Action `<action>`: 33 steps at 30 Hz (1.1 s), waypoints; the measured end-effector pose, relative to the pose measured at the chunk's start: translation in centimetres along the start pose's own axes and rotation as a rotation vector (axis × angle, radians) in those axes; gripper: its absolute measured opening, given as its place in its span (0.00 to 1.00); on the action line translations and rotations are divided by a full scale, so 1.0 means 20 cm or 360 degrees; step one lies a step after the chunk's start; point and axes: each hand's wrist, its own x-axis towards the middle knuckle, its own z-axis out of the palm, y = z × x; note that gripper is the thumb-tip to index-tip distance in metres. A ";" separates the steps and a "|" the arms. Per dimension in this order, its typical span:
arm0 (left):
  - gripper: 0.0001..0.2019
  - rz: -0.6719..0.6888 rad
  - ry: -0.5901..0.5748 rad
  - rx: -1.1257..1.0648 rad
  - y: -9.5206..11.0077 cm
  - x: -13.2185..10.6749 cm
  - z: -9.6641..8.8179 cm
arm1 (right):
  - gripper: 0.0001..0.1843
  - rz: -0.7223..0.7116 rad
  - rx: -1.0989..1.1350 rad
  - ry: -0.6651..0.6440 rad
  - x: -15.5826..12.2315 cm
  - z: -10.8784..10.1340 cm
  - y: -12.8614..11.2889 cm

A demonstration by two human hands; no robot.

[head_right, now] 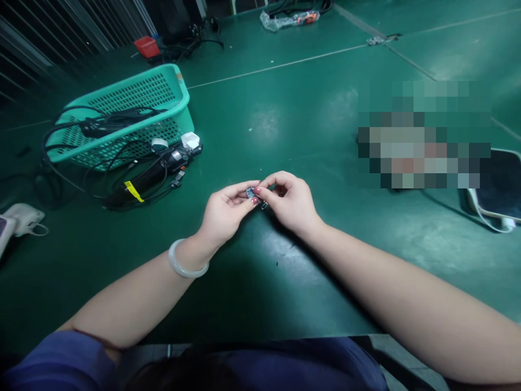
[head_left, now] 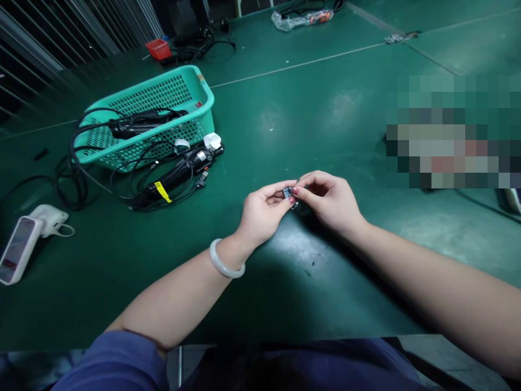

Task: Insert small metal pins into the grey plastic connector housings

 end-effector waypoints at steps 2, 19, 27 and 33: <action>0.14 -0.0008 0.0024 -0.0055 0.01 0.01 0.00 | 0.09 -0.0032 -0.0011 -0.0001 0.01 -0.01 0.00; 0.11 -0.0216 0.0316 -0.0340 -0.02 0.07 -0.05 | 0.07 -0.0317 -0.1429 -0.0497 0.05 -0.08 0.03; 0.09 -0.0176 0.0275 -0.0265 -0.04 0.06 -0.05 | 0.10 -0.0564 -0.1729 -0.0644 0.04 -0.07 -0.01; 0.09 -0.0178 0.0330 -0.0237 -0.04 0.06 -0.04 | 0.11 -0.0552 -0.1751 -0.0711 0.04 -0.07 -0.03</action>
